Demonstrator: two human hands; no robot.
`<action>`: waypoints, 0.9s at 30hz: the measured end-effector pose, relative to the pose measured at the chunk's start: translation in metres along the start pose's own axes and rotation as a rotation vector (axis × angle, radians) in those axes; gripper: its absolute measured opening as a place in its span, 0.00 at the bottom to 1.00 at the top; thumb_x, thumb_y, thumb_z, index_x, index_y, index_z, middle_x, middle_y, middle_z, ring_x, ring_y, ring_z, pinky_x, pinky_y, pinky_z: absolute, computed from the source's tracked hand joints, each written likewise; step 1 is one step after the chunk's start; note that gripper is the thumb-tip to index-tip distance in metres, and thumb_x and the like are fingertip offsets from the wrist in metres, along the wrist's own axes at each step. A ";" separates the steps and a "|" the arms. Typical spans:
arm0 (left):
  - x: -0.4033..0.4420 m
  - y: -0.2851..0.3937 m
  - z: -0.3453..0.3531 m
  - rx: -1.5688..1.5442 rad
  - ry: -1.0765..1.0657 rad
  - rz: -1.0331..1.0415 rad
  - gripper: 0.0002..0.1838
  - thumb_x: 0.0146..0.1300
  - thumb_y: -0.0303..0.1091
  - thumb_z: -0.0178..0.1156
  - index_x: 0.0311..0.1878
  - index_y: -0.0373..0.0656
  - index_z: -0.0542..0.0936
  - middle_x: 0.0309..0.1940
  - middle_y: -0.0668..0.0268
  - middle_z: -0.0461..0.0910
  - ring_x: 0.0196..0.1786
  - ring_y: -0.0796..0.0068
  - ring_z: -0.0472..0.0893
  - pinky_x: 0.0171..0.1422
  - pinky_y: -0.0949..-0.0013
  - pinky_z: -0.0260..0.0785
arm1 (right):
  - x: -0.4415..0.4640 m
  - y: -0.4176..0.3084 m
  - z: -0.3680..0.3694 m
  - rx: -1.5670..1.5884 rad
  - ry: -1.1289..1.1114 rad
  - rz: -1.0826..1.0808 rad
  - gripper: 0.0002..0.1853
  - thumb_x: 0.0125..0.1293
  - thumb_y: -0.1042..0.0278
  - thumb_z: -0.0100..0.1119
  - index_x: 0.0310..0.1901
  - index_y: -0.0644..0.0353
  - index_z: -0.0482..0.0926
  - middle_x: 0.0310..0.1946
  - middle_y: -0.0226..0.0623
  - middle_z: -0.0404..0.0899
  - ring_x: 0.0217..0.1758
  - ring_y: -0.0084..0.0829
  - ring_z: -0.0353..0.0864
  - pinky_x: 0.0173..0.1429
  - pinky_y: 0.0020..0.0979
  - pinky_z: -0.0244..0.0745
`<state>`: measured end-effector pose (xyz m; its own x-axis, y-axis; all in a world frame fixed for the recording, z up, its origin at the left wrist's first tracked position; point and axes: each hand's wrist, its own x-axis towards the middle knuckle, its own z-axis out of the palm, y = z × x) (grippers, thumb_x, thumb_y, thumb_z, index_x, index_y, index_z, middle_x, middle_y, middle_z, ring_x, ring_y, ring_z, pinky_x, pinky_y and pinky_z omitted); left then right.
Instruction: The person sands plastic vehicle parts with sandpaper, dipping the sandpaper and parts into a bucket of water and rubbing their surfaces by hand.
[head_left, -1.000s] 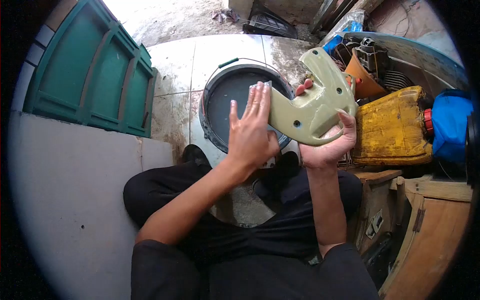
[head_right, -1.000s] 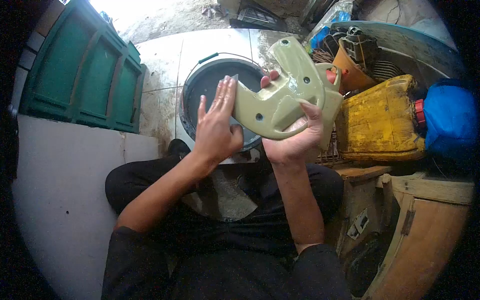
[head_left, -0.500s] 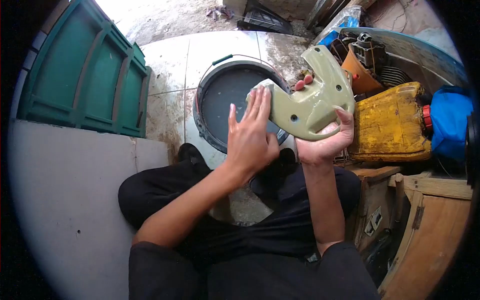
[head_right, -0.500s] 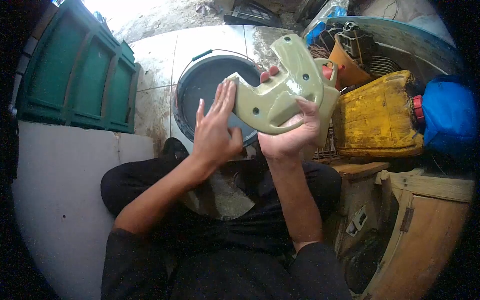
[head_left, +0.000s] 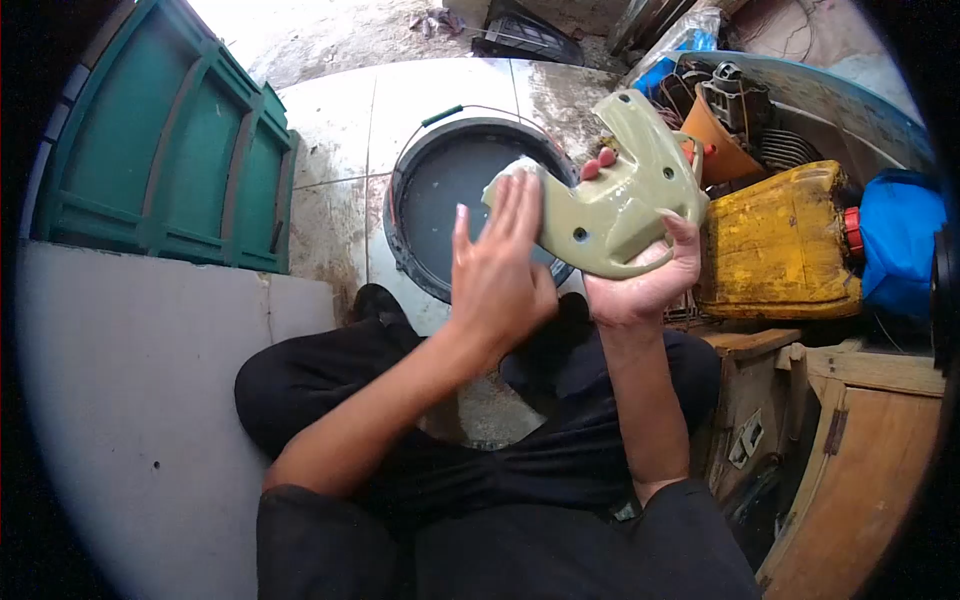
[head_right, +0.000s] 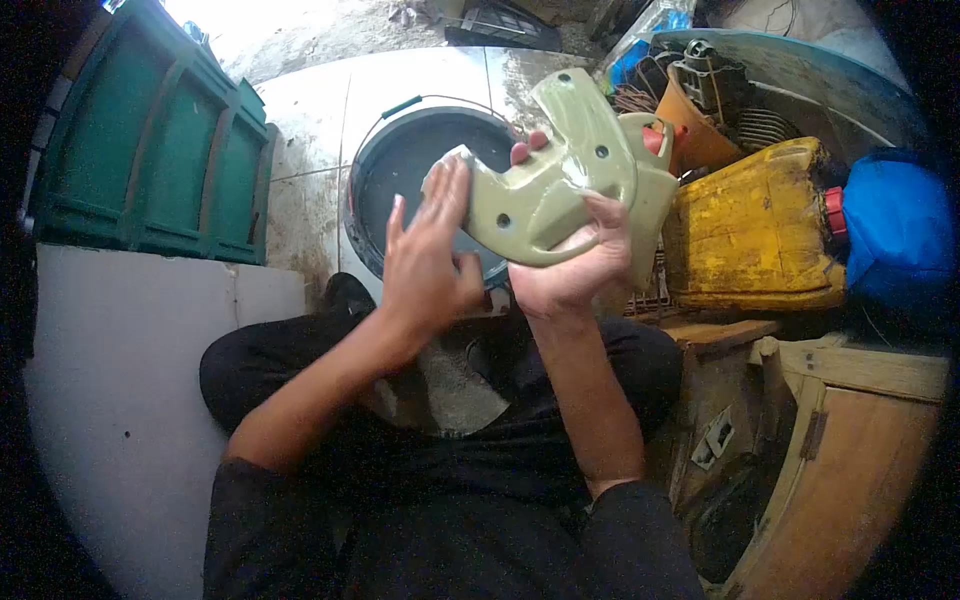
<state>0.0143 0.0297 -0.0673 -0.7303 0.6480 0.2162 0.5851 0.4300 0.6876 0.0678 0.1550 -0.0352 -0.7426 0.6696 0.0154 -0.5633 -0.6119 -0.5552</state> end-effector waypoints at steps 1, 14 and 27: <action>-0.004 0.001 -0.001 0.004 -0.002 -0.001 0.52 0.45 0.24 0.55 0.82 0.38 0.57 0.81 0.50 0.58 0.85 0.57 0.55 0.85 0.36 0.36 | -0.001 0.001 0.003 -0.008 0.011 0.011 0.43 0.57 0.58 0.55 0.75 0.64 0.60 0.61 0.54 0.74 0.64 0.50 0.76 0.75 0.49 0.67; -0.017 0.017 0.001 0.040 -0.008 0.368 0.49 0.47 0.24 0.56 0.80 0.40 0.62 0.79 0.54 0.64 0.83 0.61 0.61 0.85 0.38 0.37 | 0.000 -0.004 -0.003 0.103 -0.063 0.066 0.39 0.67 0.54 0.53 0.75 0.68 0.59 0.63 0.54 0.73 0.68 0.50 0.74 0.74 0.49 0.69; -0.010 0.015 -0.007 0.082 0.029 0.307 0.45 0.51 0.26 0.58 0.79 0.44 0.66 0.79 0.60 0.65 0.82 0.67 0.62 0.84 0.38 0.42 | -0.004 -0.001 0.005 0.044 0.019 0.168 0.33 0.80 0.44 0.41 0.72 0.63 0.65 0.61 0.52 0.77 0.65 0.45 0.78 0.69 0.44 0.74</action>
<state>0.0278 0.0257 -0.0540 -0.5244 0.7375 0.4256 0.8052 0.2670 0.5295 0.0692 0.1508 -0.0306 -0.8207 0.5642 -0.0906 -0.4477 -0.7334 -0.5115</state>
